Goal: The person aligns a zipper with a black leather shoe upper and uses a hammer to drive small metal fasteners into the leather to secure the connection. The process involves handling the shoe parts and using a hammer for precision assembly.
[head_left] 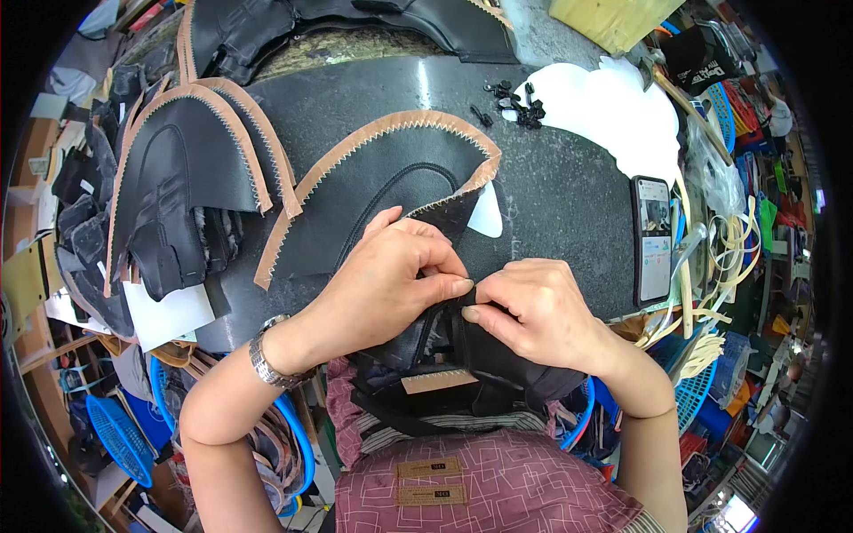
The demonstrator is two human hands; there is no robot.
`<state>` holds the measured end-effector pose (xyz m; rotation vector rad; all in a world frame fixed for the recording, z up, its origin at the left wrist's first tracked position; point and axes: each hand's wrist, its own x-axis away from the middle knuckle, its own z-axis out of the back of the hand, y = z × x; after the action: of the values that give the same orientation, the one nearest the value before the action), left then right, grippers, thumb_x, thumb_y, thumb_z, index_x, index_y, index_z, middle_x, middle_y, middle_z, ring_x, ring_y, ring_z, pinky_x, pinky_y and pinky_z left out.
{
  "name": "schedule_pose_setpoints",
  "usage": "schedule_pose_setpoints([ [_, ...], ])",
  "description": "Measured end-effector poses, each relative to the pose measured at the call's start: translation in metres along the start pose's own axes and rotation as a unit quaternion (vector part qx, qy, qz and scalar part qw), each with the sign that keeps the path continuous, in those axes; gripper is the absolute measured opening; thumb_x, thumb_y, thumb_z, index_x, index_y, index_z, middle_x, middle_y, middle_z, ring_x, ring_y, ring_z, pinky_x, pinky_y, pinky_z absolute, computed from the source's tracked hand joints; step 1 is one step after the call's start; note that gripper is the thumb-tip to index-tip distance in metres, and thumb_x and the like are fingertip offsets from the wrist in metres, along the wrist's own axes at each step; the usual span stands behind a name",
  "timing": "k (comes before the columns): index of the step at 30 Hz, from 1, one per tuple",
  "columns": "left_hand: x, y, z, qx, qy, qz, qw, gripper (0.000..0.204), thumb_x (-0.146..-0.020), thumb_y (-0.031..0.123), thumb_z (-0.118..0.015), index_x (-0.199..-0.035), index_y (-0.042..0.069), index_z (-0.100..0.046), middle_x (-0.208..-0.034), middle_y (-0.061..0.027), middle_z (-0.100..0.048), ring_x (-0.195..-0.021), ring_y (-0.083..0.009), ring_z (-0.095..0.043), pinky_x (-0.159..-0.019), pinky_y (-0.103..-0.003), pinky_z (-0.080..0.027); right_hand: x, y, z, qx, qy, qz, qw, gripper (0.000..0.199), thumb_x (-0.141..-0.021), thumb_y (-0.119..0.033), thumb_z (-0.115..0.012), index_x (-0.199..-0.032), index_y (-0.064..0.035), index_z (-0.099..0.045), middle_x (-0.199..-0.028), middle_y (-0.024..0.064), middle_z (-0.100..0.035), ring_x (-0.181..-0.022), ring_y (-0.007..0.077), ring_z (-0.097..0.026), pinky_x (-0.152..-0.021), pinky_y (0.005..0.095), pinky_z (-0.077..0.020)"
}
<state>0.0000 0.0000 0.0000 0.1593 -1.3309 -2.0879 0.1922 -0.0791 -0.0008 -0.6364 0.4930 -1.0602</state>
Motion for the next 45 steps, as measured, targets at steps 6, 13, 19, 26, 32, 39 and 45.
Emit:
schedule_pose_setpoints([
  [6,-0.003,-0.003,0.001,-0.016,-0.006,-0.042,0.999,0.011,-0.079,0.019,-0.069,-0.083,0.009,-0.069,-0.089,-0.0065,-0.063,-0.100,-0.0197,-0.057,-0.108,-0.047,-0.020,0.002,0.004,-0.004,0.027,0.017,0.011,0.999,0.014,-0.073,-0.012,-0.070,-0.071,-0.0050,-0.057,-0.063,0.0085,-0.058,-0.061,0.0263,-0.059,-0.059,0.0374,-0.0467],
  [13,-0.007,-0.005,0.004,0.017,-0.008,0.036,0.999,0.008,-0.082,0.015,-0.064,-0.078,0.008,-0.063,-0.079,-0.0017,-0.063,-0.086,-0.0156,-0.059,-0.105,-0.045,-0.024,0.005,-0.004,-0.017,0.254,0.162,0.195,0.934,0.026,-0.066,-0.017,-0.067,-0.090,-0.0065,-0.061,-0.088,0.0049,-0.058,-0.078,0.0172,-0.057,-0.074,0.0344,-0.0480],
  [19,-0.002,-0.004,-0.004,0.002,0.029,0.003,1.000,0.008,-0.082,0.013,-0.063,-0.077,0.007,-0.060,-0.075,-0.0009,-0.060,-0.083,-0.0156,-0.059,-0.103,-0.043,-0.027,0.002,0.005,-0.035,0.253,0.216,0.267,0.904,0.023,-0.066,-0.011,-0.062,-0.086,0.0014,-0.062,-0.078,0.0078,-0.059,-0.067,0.0173,-0.058,-0.059,0.0272,-0.0499],
  [26,0.001,-0.011,-0.011,-0.005,0.055,-0.034,0.998,0.009,-0.081,0.014,-0.065,-0.080,0.005,-0.062,-0.084,-0.0062,-0.062,-0.101,-0.0213,-0.058,-0.104,-0.044,-0.028,0.009,0.002,-0.039,0.272,0.212,0.266,0.900,0.018,-0.068,-0.011,-0.062,-0.082,-0.0002,-0.063,-0.077,0.0083,-0.060,-0.068,0.0188,-0.060,-0.059,0.0280,-0.0515],
  [32,0.005,-0.008,-0.008,-0.021,0.055,-0.063,0.996,0.011,-0.079,0.016,-0.067,-0.083,0.005,-0.066,-0.091,-0.0104,-0.063,-0.103,-0.0228,-0.057,-0.104,-0.045,-0.027,0.008,0.003,-0.042,0.303,0.234,0.227,0.895,0.017,-0.070,-0.010,-0.063,-0.083,-0.0009,-0.059,-0.078,0.0093,-0.060,-0.068,0.0197,-0.061,-0.057,0.0277,-0.0501],
  [39,0.004,-0.004,-0.007,-0.073,0.049,-0.053,0.995,0.011,-0.078,0.015,-0.067,-0.081,0.005,-0.068,-0.090,-0.0111,-0.063,-0.100,-0.0229,-0.057,-0.102,-0.044,-0.029,0.008,0.004,-0.044,0.296,0.217,0.232,0.901,0.019,-0.070,-0.008,-0.064,-0.086,-0.0009,-0.057,-0.078,0.0087,-0.058,-0.066,0.0174,-0.059,-0.054,0.0249,-0.0462],
  [45,0.004,-0.003,-0.010,-0.113,0.076,-0.083,0.987,0.011,-0.076,0.015,-0.067,-0.076,0.004,-0.069,-0.086,-0.0118,-0.064,-0.092,-0.0239,-0.059,-0.098,-0.042,-0.032,0.008,0.005,-0.045,0.296,0.223,0.242,0.897,0.017,-0.069,-0.008,-0.064,-0.084,-0.0018,-0.057,-0.078,0.0083,-0.058,-0.066,0.0161,-0.059,-0.052,0.0231,-0.0448],
])
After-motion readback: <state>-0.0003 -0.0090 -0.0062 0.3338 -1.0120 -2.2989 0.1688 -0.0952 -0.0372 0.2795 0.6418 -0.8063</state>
